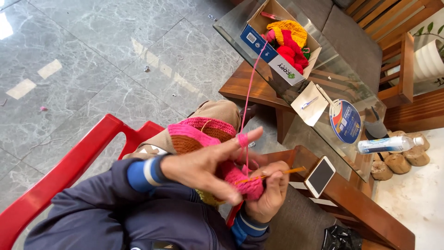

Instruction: A person is crocheting a multi-colored fabric item using a crochet hook and pink yarn while sitting in a red chair.

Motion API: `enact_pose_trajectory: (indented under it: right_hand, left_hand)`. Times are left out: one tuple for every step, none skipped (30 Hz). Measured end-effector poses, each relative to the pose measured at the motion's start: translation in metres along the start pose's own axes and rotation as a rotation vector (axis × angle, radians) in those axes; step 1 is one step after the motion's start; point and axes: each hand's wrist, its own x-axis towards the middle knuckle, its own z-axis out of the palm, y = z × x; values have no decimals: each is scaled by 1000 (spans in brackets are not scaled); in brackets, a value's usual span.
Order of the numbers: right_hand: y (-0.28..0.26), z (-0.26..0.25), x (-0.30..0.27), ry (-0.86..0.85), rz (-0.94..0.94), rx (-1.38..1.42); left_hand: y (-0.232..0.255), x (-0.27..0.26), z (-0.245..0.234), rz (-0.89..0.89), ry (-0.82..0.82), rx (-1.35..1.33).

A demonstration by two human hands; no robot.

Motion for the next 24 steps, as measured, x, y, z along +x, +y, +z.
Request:
enact_pose_trajectory:
  right_hand:
    - [2, -3, -3, 85, -95, -151]
    - [5, 1, -4, 86, -95, -149]
    - [7, 5, -4, 191, -255, -389]
    - [9, 9, -4, 299, -413, -627]
    - [10, 9, -4, 300, -414, -624]
    - [11, 10, -5, 228, -496, -724]
    - [11, 10, -5, 156, -576, -824]
    - [10, 16, -1, 157, -576, -823]
    - [8, 22, 3, 55, -669, -928]
    - [5, 29, 7, -50, -759, -1032]
    - [21, 21, 7, -49, -759, -1033]
    - [36, 14, 7, 38, -907, -981]
    - [51, 6, 9, 127, -1054, -922]
    - [51, 6, 8, 128, -1056, -921]
    - [51, 6, 8, 101, -913, -873]
    - [52, 7, 9, 73, -771, -823]
    - [50, 8, 8, 73, -771, -823]
    - [48, 9, 8, 115, -677, -660]
    - [47, 10, 7, 155, -581, -501]
    - [39, 17, 9, 155, -581, -502]
    - [31, 23, 12, 186, -624, -568]
    - [23, 30, 14, 218, -666, -633]
    - [23, 30, 13, 217, -669, -632]
    - [23, 30, 12, 247, -652, -605]
  left_hand:
    - [-4, 4, 9, 1, 79, 213]
    - [-8, 6, 12, 0, 79, 214]
    - [-12, 9, 15, 35, 173, 106]
    - [-16, 12, 17, 70, 267, -3]
    - [-16, 12, 20, 70, 267, 0]
    - [-17, 12, 22, 74, 364, 211]
    - [-18, 11, 25, 76, 459, 421]
    - [-23, 9, 27, 75, 459, 423]
    - [-28, 7, 29, 125, 480, 563]
    - [-33, 5, 31, 175, 499, 704]
    - [-30, 7, 28, 174, 498, 704]
    - [-28, 9, 26, 81, 453, 362]
    - [-24, 12, 23, -11, 398, 24]
    - [-29, 11, 19, -10, 396, 27]
    - [-32, 10, 14, -15, 385, -104]
    - [-36, 9, 8, -21, 373, -235]
    - [-32, 9, 6, -21, 373, -234]
    - [-29, 8, 3, -57, 353, -243]
    - [-26, 8, 0, -94, 333, -254]
    - [-25, 7, -1, -94, 332, -255]
    - [-24, 6, -2, -89, 344, -223]
    - [-24, 5, -2, -85, 355, -190]
    - [-25, 4, -3, -83, 354, -189]
    - [-26, 4, -3, -89, 358, -199]
